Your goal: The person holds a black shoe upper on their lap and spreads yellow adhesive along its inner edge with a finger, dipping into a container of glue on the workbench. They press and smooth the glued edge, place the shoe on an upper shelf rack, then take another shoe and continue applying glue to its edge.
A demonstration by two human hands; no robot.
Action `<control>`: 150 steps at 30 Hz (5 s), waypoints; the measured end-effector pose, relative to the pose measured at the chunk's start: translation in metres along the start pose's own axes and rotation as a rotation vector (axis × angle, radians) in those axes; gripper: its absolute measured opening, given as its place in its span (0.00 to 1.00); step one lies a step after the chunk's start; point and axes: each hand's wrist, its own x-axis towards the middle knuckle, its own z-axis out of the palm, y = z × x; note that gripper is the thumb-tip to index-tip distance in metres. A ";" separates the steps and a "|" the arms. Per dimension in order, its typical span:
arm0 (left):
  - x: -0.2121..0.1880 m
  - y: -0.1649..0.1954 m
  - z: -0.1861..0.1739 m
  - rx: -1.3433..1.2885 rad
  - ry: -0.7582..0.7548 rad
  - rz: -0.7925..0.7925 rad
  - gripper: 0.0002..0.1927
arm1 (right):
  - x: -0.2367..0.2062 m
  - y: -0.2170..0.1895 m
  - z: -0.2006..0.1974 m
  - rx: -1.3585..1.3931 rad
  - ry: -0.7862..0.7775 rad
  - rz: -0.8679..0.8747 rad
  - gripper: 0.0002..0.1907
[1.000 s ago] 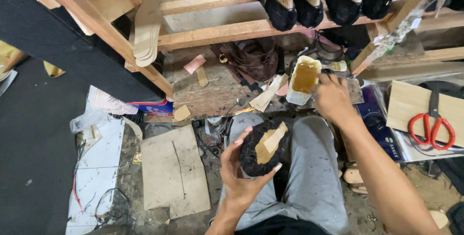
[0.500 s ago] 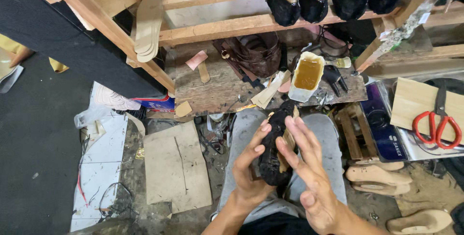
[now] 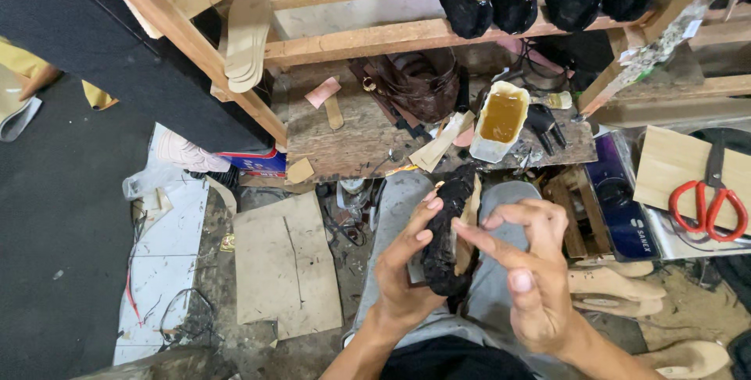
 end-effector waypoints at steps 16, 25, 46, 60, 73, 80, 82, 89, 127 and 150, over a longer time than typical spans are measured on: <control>0.005 0.004 -0.006 -0.006 -0.061 -0.035 0.42 | 0.015 -0.002 -0.014 -0.132 -0.056 -0.101 0.30; 0.003 0.004 -0.007 -0.002 -0.082 -0.054 0.42 | 0.018 -0.001 -0.018 -0.215 -0.072 -0.192 0.28; 0.000 0.010 -0.011 -0.084 -0.163 -0.153 0.46 | 0.024 0.003 -0.026 -0.280 -0.047 -0.363 0.22; 0.000 0.017 -0.010 -0.091 -0.165 -0.189 0.48 | 0.032 0.005 -0.030 -0.176 -0.148 -0.281 0.26; -0.001 0.020 -0.012 -0.131 -0.208 -0.256 0.50 | 0.030 0.012 -0.030 -0.285 -0.091 -0.466 0.24; -0.007 0.018 -0.008 -0.169 -0.166 -0.281 0.51 | 0.025 0.016 -0.032 -0.379 -0.091 -0.552 0.20; -0.009 0.018 -0.009 -0.187 -0.172 -0.330 0.51 | 0.024 0.016 -0.033 -0.389 -0.103 -0.565 0.20; -0.010 0.018 -0.011 -0.210 -0.187 -0.391 0.50 | 0.023 0.015 -0.032 -0.384 -0.089 -0.527 0.21; 0.004 0.030 -0.020 -0.225 -0.288 -0.477 0.51 | 0.032 0.011 -0.030 -0.321 -0.079 -0.486 0.21; 0.004 0.031 -0.026 -0.335 -0.325 -0.683 0.52 | 0.043 0.014 -0.037 -0.309 -0.158 -0.524 0.24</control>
